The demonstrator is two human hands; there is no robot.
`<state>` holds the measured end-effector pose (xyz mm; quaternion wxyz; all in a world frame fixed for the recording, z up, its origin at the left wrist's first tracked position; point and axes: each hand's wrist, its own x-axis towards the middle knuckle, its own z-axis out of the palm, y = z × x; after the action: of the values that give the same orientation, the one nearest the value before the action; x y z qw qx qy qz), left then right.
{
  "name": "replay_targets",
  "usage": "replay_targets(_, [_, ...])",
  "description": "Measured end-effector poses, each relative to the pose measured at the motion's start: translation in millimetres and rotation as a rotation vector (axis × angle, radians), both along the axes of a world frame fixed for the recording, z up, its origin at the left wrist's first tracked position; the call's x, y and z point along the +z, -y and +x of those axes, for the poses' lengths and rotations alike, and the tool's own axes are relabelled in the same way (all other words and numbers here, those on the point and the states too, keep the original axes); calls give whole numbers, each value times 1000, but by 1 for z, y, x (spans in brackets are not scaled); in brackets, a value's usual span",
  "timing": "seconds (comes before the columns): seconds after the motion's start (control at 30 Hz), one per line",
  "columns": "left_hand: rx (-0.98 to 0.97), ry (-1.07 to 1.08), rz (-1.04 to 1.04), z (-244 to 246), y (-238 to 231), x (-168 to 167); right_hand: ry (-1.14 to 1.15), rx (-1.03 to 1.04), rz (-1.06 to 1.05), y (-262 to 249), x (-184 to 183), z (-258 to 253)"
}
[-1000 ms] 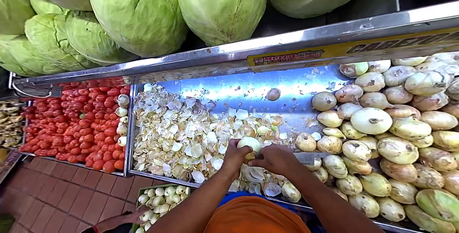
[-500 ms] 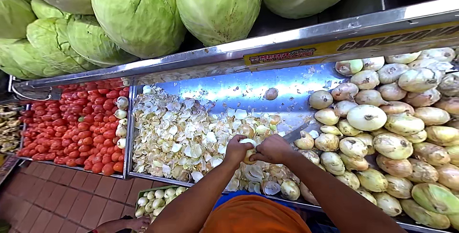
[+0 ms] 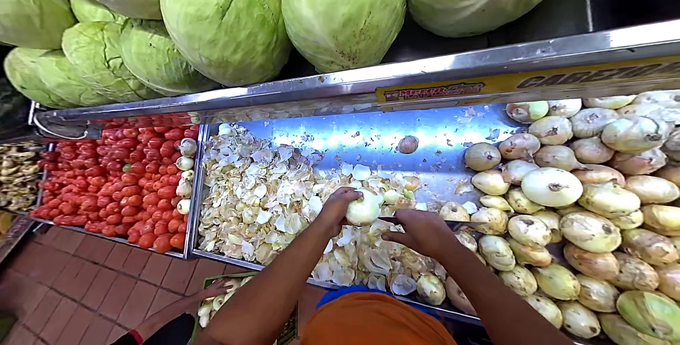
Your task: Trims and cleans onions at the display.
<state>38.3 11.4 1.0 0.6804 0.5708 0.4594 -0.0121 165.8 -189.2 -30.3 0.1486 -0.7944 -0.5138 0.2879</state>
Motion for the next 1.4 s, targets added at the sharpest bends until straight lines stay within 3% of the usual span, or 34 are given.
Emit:
replay_targets(0.2, [-175, -77, 92, 2, 22, 9, 105, 87, -8, -18, 20, 7])
replay_targets(0.4, [-91, -191, -45, 10, 7, -2, 219, 223, 53, -20, 6, -2])
replay_targets(0.6, [103, -202, -318, 3, 14, -22, 311, 240, 164, -12, -6, -2])
replay_targets(0.73, [423, -96, -391, 2, 11, -35, 204, 395, 96, -6, -14, -22])
replay_targets(0.87, [206, -92, -318, -4, -7, -25, 67, 229, 8, -5, -9, -14])
replay_targets(0.97, [36, -111, -273, -11, -6, -15, 37, 97, 115, -3, -1, 1])
replay_targets(1.13, [-130, -153, -256, -7, 5, -7, 64, 132, 164, -11, 12, 11])
replay_targets(1.3, [92, -23, -541, -14, 2, -10, 269, 231, 440, -6, -8, -1])
replay_targets(1.4, [216, 69, -607, -16, 9, -7, 298, 254, 448, -3, -23, -19])
